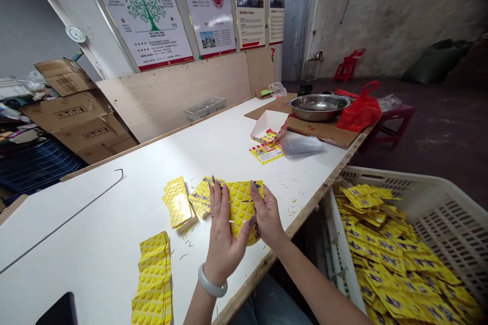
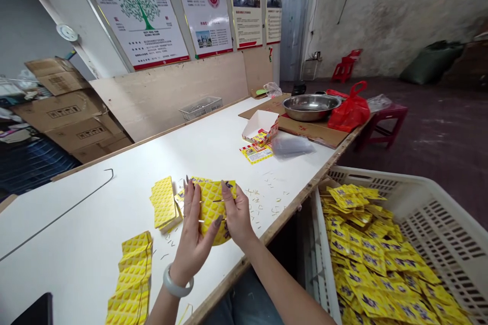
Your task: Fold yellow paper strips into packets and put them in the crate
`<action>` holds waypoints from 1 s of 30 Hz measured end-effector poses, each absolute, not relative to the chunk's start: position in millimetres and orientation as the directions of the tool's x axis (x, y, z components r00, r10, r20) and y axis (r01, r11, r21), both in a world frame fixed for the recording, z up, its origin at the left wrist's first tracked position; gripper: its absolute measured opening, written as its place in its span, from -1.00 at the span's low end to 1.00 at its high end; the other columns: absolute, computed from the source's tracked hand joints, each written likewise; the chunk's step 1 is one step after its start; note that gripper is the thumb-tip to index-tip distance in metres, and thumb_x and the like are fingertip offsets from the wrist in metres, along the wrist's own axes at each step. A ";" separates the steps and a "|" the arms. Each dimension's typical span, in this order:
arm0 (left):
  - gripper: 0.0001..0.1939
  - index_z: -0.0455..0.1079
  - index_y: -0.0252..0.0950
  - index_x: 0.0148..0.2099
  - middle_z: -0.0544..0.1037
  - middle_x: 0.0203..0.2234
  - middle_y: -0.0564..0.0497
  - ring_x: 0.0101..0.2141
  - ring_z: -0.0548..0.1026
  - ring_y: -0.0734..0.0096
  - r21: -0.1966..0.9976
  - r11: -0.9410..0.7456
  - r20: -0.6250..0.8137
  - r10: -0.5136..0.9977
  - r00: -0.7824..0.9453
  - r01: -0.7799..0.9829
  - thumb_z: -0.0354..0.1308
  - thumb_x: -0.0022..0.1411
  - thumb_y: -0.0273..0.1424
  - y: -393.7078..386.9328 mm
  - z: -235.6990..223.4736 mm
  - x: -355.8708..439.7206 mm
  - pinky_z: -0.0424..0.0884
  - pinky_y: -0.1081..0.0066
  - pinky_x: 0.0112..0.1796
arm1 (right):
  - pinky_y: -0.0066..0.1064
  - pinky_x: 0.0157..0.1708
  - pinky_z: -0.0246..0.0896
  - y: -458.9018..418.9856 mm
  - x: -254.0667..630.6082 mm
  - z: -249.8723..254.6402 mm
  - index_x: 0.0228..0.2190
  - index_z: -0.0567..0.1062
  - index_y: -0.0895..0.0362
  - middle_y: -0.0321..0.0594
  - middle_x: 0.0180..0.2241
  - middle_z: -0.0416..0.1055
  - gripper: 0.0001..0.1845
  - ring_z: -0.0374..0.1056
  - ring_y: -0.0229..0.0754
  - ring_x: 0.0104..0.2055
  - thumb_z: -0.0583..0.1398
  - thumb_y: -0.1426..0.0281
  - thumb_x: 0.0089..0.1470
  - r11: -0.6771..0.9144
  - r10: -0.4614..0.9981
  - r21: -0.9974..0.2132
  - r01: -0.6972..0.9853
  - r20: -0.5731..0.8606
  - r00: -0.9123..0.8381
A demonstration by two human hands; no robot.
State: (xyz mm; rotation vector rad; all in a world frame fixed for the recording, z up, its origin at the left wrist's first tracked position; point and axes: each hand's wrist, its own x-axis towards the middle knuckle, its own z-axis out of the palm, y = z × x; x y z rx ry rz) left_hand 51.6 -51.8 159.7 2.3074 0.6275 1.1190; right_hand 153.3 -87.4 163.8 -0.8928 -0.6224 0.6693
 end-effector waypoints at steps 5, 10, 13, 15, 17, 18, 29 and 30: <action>-0.27 -0.37 -0.05 0.34 -0.29 0.32 0.09 0.29 -0.27 0.22 0.872 -0.480 0.426 0.645 0.635 -0.097 -0.02 0.28 -0.24 -69.1 154.7 59.7 -0.14 0.15 0.25 | -0.44 -0.57 0.26 -90.3 149.5 159.1 -0.32 0.33 0.07 -0.27 -0.49 0.40 -0.68 0.38 -0.18 -0.43 0.11 0.07 0.10 0.428 0.743 -0.837 -0.342 0.111 0.660; -0.30 -0.40 -0.02 0.34 -0.24 0.32 0.12 0.28 -0.23 0.25 0.934 -0.305 0.343 0.628 0.699 -0.184 -0.07 0.31 -0.25 -85.0 147.4 58.8 -0.07 0.22 0.24 | -0.52 -0.70 0.04 -92.6 138.4 154.6 -0.40 0.24 0.06 -0.41 -0.59 0.22 -0.66 0.15 -0.34 -0.64 0.14 0.06 0.07 0.411 0.737 -0.853 -0.322 0.103 0.668; -0.31 -0.38 -0.01 0.34 -0.33 0.32 0.13 0.28 -0.21 0.22 0.924 -0.349 0.344 0.590 0.731 -0.154 -0.07 0.31 -0.25 -84.2 143.3 55.3 -0.08 0.20 0.25 | -0.54 -0.74 -0.06 -92.9 134.2 153.3 -0.36 0.21 0.04 -0.45 -0.61 0.14 -0.68 0.03 -0.38 -0.68 0.12 0.07 0.10 0.434 0.692 -0.870 -0.235 0.155 0.705; -0.30 -0.37 -0.05 0.34 -0.30 0.32 0.10 0.28 -0.18 0.20 0.921 -0.349 0.356 0.572 0.739 -0.174 -0.08 0.29 -0.16 -79.3 142.9 54.4 -0.06 0.20 0.24 | -0.54 -0.71 0.00 -93.2 134.4 152.6 -0.34 0.20 0.04 -0.43 -0.57 0.17 -0.71 0.06 -0.37 -0.65 0.10 0.09 0.13 0.438 0.678 -0.880 -0.183 0.189 0.711; -0.28 -0.24 -0.12 0.34 -0.12 0.31 0.01 0.27 -0.09 0.16 0.931 -0.298 0.353 0.598 0.719 -0.210 -0.08 0.25 -0.05 -73.0 145.0 55.1 0.01 0.20 0.22 | -0.52 -0.64 0.11 -93.8 135.9 150.8 -0.34 0.20 0.04 -0.38 -0.50 0.22 -0.74 0.15 -0.35 -0.59 0.09 0.12 0.15 0.438 0.662 -0.891 -0.118 0.230 0.714; -0.29 -0.12 -0.16 0.33 0.01 0.28 -0.04 0.25 -0.01 0.14 0.945 -0.245 0.326 0.633 0.702 -0.217 -0.09 0.24 0.00 -70.1 146.9 55.9 0.08 0.20 0.20 | -0.51 -0.59 0.16 -94.1 136.7 149.4 -0.33 0.19 0.04 -0.35 -0.47 0.26 -0.75 0.20 -0.32 -0.55 0.08 0.14 0.16 0.431 0.652 -0.900 -0.067 0.259 0.713; -0.45 0.27 -0.29 0.12 0.46 -0.01 -0.12 0.02 0.40 0.16 0.970 -0.091 0.169 0.920 0.355 -0.226 -0.11 0.26 -0.02 -50.7 127.8 63.5 0.41 0.27 -0.02 | -0.44 -0.50 0.22 -87.6 146.4 141.5 -0.20 0.25 0.04 -0.31 -0.42 0.34 -0.71 0.32 -0.25 -0.48 0.15 0.18 0.09 0.300 0.779 -0.950 0.092 0.299 0.551; -0.43 0.22 -0.29 0.15 0.45 0.00 -0.14 0.00 0.43 0.15 0.967 -0.058 0.145 0.926 0.348 -0.248 -0.13 0.27 -0.02 -47.9 124.1 62.8 0.45 0.27 -0.07 | -0.47 -0.54 0.19 -88.2 148.2 140.4 -0.20 0.23 0.03 -0.36 -0.45 0.31 -0.67 0.28 -0.28 -0.53 0.17 0.16 0.07 0.292 0.813 -0.956 -0.008 0.244 0.529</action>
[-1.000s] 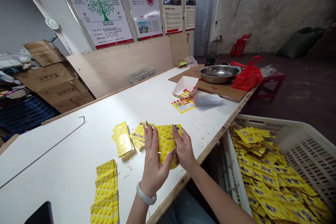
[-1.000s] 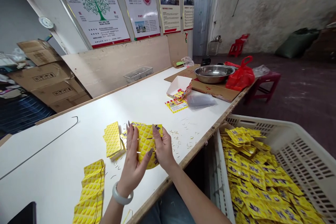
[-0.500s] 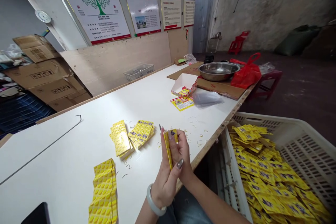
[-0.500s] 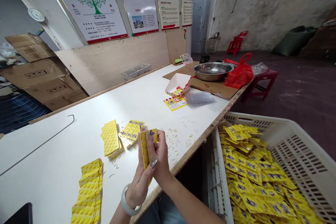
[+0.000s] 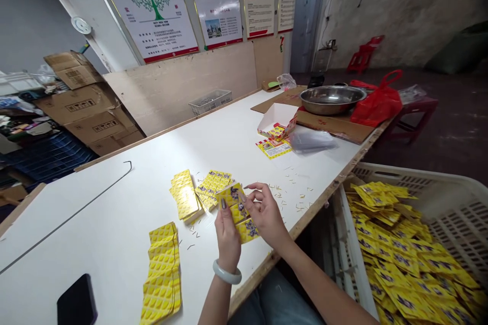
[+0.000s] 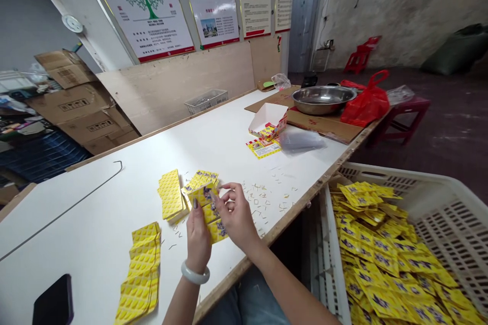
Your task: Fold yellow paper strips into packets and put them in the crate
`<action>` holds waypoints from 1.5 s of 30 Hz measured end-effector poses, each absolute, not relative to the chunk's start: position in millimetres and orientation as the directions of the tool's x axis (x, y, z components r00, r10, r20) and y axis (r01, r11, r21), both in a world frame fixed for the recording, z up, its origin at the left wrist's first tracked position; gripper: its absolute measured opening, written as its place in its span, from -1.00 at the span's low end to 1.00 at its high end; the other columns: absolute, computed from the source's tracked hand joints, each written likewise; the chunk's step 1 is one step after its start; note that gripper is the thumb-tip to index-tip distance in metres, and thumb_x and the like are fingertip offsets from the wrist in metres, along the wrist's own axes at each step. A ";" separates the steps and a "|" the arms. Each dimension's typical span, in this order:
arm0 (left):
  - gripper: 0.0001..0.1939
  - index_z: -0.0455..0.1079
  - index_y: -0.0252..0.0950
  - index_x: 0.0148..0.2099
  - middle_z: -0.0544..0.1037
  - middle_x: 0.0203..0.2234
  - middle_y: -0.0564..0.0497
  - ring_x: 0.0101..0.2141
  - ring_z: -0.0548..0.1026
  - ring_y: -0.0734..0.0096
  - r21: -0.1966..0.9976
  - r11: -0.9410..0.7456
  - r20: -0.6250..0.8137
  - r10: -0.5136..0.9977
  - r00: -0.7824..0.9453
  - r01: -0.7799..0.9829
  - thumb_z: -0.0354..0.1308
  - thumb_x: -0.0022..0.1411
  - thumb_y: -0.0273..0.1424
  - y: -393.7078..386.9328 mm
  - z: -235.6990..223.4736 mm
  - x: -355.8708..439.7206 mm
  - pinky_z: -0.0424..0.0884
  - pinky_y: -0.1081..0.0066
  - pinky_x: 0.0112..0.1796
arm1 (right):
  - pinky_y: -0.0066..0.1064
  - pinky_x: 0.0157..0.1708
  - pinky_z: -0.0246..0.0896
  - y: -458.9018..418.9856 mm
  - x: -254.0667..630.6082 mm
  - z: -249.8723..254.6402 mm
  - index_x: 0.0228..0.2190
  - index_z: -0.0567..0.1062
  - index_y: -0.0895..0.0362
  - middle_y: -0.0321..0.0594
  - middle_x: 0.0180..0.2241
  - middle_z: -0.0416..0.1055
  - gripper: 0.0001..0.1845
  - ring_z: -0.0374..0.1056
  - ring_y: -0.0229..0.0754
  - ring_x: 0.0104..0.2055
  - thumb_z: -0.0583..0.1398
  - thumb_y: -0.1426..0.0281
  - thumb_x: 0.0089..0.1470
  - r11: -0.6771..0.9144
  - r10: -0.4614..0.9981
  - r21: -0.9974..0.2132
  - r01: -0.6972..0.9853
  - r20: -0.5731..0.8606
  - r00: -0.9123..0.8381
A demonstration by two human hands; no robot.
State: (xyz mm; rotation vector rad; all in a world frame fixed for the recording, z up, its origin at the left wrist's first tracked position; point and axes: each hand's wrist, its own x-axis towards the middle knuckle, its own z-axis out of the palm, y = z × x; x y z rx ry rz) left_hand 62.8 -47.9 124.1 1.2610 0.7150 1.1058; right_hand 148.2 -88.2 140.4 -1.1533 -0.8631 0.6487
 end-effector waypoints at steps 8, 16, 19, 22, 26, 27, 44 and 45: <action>-0.36 -0.01 -0.25 0.26 0.39 0.04 -0.19 -0.09 0.48 0.19 0.954 0.018 0.048 0.976 0.213 -0.300 -0.29 0.29 0.02 -46.4 121.8 60.5 0.52 0.35 -0.30 | -0.28 -0.18 0.27 -104.5 135.3 110.5 -0.15 0.36 0.07 -0.12 -0.16 0.33 -0.49 0.28 -0.10 -0.16 0.22 0.02 -0.05 0.383 0.781 -0.919 0.095 0.377 0.498; -0.40 0.07 -0.19 0.24 0.36 0.09 -0.09 0.05 0.38 0.27 0.849 0.196 -0.014 0.937 0.349 -0.491 -0.29 0.29 0.00 -48.1 137.6 58.2 0.40 0.35 -0.03 | -0.05 -0.04 0.21 -123.5 116.5 107.9 -0.20 0.37 0.04 0.01 -0.01 0.21 -0.66 0.17 0.07 0.05 0.19 0.12 0.03 0.382 0.572 -0.816 0.435 0.578 0.582; -0.46 0.20 -0.18 0.18 0.43 0.02 -0.07 0.05 0.37 0.30 0.755 0.341 -0.009 0.859 0.511 -0.560 -0.16 0.28 -0.02 -51.5 142.4 50.8 0.33 0.34 0.04 | -0.04 -0.01 0.17 -128.2 130.6 125.7 -0.23 0.41 0.07 -0.03 -0.06 0.26 -0.69 0.21 0.05 0.02 0.08 0.12 0.14 0.443 0.528 -0.754 0.485 0.657 0.539; -0.55 0.36 -0.22 0.06 0.52 -0.11 -0.07 -0.02 0.44 0.27 0.704 0.459 -0.056 0.797 0.602 -0.542 0.01 0.24 -0.09 -57.3 136.8 42.2 0.36 0.34 0.00 | -0.29 -0.20 0.29 -120.9 149.4 144.2 -0.18 0.34 0.09 -0.17 -0.26 0.35 -0.79 0.33 -0.16 -0.21 0.08 0.25 0.19 0.419 0.599 -0.854 0.309 0.516 0.613; -0.66 0.43 -0.24 -0.06 0.56 -0.22 -0.04 -0.16 0.51 0.27 0.733 0.436 -0.077 0.815 0.574 -0.521 0.15 0.18 -0.19 -62.2 123.4 35.7 0.42 0.36 -0.14 | -0.45 -0.33 0.27 -109.5 155.8 153.1 -0.26 0.37 0.12 -0.26 -0.37 0.38 -0.81 0.32 -0.27 -0.34 0.13 0.25 0.16 0.342 0.827 -0.916 0.209 0.399 0.396; -0.67 0.43 -0.25 -0.06 0.56 -0.23 -0.04 -0.19 0.51 0.28 0.753 0.406 -0.059 0.825 0.563 -0.517 0.15 0.18 -0.20 -62.4 121.6 35.1 0.42 0.37 -0.17 | -0.46 -0.33 0.26 -108.4 153.8 151.9 -0.29 0.38 0.12 -0.27 -0.38 0.38 -0.81 0.32 -0.28 -0.34 0.11 0.25 0.18 0.337 0.848 -0.923 0.187 0.384 0.365; -0.61 0.49 -0.39 -0.27 0.52 -0.51 -0.02 -0.53 0.41 0.54 0.901 0.367 -0.369 0.374 0.851 0.229 0.31 -0.01 -0.15 -20.6 147.2 -4.7 0.29 0.56 -0.47 | -0.53 -0.36 0.29 -137.0 203.3 158.3 -0.05 0.41 0.05 -0.24 -0.28 0.38 -0.57 0.31 -0.32 -0.32 0.25 0.37 -0.01 0.170 0.968 -0.937 0.305 0.101 -0.229; -0.60 0.49 -0.39 -0.28 0.51 -0.51 -0.01 -0.53 0.40 0.54 0.903 0.352 -0.374 0.366 0.852 0.246 0.31 -0.03 -0.13 -22.8 148.3 -4.1 0.28 0.56 -0.48 | -0.54 -0.40 0.28 -135.6 202.1 154.8 -0.08 0.43 0.07 -0.27 -0.34 0.38 -0.58 0.31 -0.33 -0.36 0.27 0.38 -0.04 0.136 0.969 -0.954 0.268 0.072 -0.235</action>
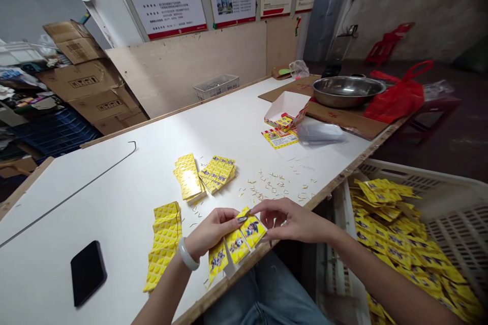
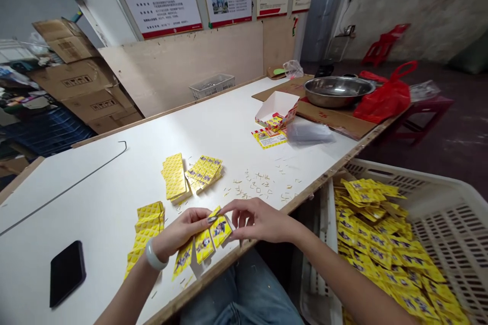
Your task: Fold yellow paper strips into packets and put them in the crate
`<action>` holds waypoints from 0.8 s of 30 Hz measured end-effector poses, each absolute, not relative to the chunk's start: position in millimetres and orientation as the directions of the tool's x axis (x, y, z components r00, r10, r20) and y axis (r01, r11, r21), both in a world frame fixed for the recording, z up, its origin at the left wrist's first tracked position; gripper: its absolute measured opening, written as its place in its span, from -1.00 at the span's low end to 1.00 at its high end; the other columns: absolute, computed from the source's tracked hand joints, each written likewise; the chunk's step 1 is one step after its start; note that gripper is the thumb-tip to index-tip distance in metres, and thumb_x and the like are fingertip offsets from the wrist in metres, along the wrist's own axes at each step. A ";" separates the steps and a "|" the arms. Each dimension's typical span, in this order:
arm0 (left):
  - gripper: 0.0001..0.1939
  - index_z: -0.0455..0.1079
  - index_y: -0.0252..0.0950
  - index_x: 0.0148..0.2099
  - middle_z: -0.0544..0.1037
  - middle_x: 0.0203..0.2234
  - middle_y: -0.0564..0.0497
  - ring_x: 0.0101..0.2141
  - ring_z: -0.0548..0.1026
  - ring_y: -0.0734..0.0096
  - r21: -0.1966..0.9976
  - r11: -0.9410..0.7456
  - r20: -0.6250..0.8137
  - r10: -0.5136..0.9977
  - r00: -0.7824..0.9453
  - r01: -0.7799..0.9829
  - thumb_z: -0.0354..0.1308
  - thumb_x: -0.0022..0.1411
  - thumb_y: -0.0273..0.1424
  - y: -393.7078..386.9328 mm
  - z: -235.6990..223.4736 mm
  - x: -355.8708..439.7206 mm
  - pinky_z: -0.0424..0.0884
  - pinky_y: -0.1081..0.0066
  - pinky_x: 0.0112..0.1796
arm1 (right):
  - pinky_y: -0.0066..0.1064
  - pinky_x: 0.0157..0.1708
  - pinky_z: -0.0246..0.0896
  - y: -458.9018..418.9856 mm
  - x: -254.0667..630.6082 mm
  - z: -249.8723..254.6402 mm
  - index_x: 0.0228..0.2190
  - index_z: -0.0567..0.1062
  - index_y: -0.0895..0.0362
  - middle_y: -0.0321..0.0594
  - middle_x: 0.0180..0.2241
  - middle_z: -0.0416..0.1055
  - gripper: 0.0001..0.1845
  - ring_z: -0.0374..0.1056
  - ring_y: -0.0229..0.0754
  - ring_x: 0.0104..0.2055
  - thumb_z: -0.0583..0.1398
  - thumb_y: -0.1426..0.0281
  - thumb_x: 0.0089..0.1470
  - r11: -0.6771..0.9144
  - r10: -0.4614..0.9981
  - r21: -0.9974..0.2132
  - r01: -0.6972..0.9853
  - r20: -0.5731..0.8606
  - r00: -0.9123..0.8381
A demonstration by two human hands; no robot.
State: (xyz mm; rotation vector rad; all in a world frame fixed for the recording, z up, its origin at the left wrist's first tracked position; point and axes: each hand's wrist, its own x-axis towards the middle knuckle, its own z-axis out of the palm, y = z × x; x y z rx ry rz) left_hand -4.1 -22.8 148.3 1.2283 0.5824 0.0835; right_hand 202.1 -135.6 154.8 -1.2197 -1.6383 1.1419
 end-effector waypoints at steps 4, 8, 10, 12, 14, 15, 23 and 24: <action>-0.55 0.48 -0.38 -0.30 0.48 -0.53 0.02 -0.55 0.34 0.56 0.913 0.293 -0.381 0.368 0.848 0.284 0.28 -0.03 -0.06 -32.1 154.8 -2.3 0.23 0.56 -0.50 | -0.55 -0.41 0.26 -133.4 196.8 141.9 -0.22 0.47 0.14 -0.28 -0.37 0.40 -0.66 0.32 -0.34 -0.39 0.30 0.44 -0.13 0.104 0.977 -0.990 0.091 0.085 -0.193; -0.55 0.45 -0.39 -0.30 0.45 -0.52 0.03 -0.54 0.30 0.55 0.946 0.107 -0.323 0.400 0.858 0.306 0.17 0.08 -0.04 -37.6 164.9 -2.6 0.19 0.53 -0.50 | -0.53 -0.43 0.24 -134.0 192.1 132.5 -0.36 0.47 0.17 -0.26 -0.40 0.41 -0.78 0.32 -0.34 -0.42 0.32 0.41 -0.14 0.098 0.986 -0.994 0.039 0.091 -0.139; -0.59 0.46 -0.36 -0.26 0.44 -0.49 0.03 -0.49 0.30 0.51 0.951 -0.088 -0.235 0.423 0.875 0.298 0.06 0.19 -0.08 -41.5 169.3 -3.5 0.22 0.51 -0.46 | -0.52 -0.44 0.22 -133.6 188.1 128.2 -0.45 0.45 0.18 -0.27 -0.46 0.40 -0.78 0.31 -0.33 -0.45 0.34 0.37 -0.17 0.079 0.993 -0.997 -0.022 0.080 -0.085; -0.63 0.46 -0.31 -0.19 0.45 -0.43 0.02 -0.40 0.33 0.46 0.929 -0.254 -0.134 0.450 0.883 0.270 -0.05 0.28 -0.17 -47.1 171.0 -4.9 0.27 0.48 -0.34 | -0.51 -0.45 0.19 -133.4 181.8 125.8 -0.53 0.40 0.19 -0.29 -0.50 0.36 -0.73 0.27 -0.34 -0.45 0.36 0.32 -0.19 0.065 0.998 -0.994 -0.091 0.067 -0.018; -0.66 0.39 -0.25 -0.02 0.46 -0.36 0.01 -0.32 0.35 0.42 0.909 -0.332 -0.063 0.489 0.870 0.252 -0.10 0.32 -0.23 -53.8 169.0 -6.6 0.28 0.44 -0.23 | -0.54 -0.49 0.13 -133.9 174.0 126.8 -0.57 0.33 0.18 -0.34 -0.55 0.29 -0.65 0.21 -0.37 -0.49 0.36 0.26 -0.18 0.041 0.998 -0.990 -0.136 0.035 0.046; -0.63 0.30 -0.22 0.10 0.45 -0.34 0.01 -0.31 0.36 0.41 0.909 -0.333 -0.046 0.515 0.856 0.249 -0.11 0.33 -0.25 -56.9 166.9 -7.4 0.29 0.42 -0.21 | -0.55 -0.53 0.07 -134.5 170.0 128.6 -0.58 0.29 0.17 -0.38 -0.58 0.24 -0.62 0.16 -0.40 -0.52 0.35 0.23 -0.16 0.028 0.997 -0.989 -0.146 0.017 0.077; -0.40 -0.04 -0.15 0.31 0.41 -0.10 -0.08 -0.16 0.37 0.29 0.998 0.006 -0.054 0.616 0.786 0.064 -0.04 0.28 -0.14 -63.4 155.5 -8.5 0.30 0.37 -0.11 | -0.63 -0.63 -0.12 -140.9 155.3 145.6 -0.21 0.11 0.03 -0.57 -0.64 0.09 -0.57 0.02 -0.43 -0.63 0.24 0.20 0.04 0.054 0.990 -0.986 -0.157 0.032 0.139; -0.36 -0.08 -0.13 0.31 0.44 -0.22 -0.05 -0.27 0.39 0.34 0.996 0.078 -0.083 0.592 0.802 0.046 0.00 0.26 -0.14 -62.4 154.8 -7.3 0.33 0.40 -0.21 | -0.63 -0.64 -0.13 -141.2 156.0 145.8 -0.17 0.09 0.02 -0.58 -0.64 0.06 -0.56 0.00 -0.43 -0.64 0.23 0.20 0.06 0.056 0.991 -0.987 -0.151 0.036 0.133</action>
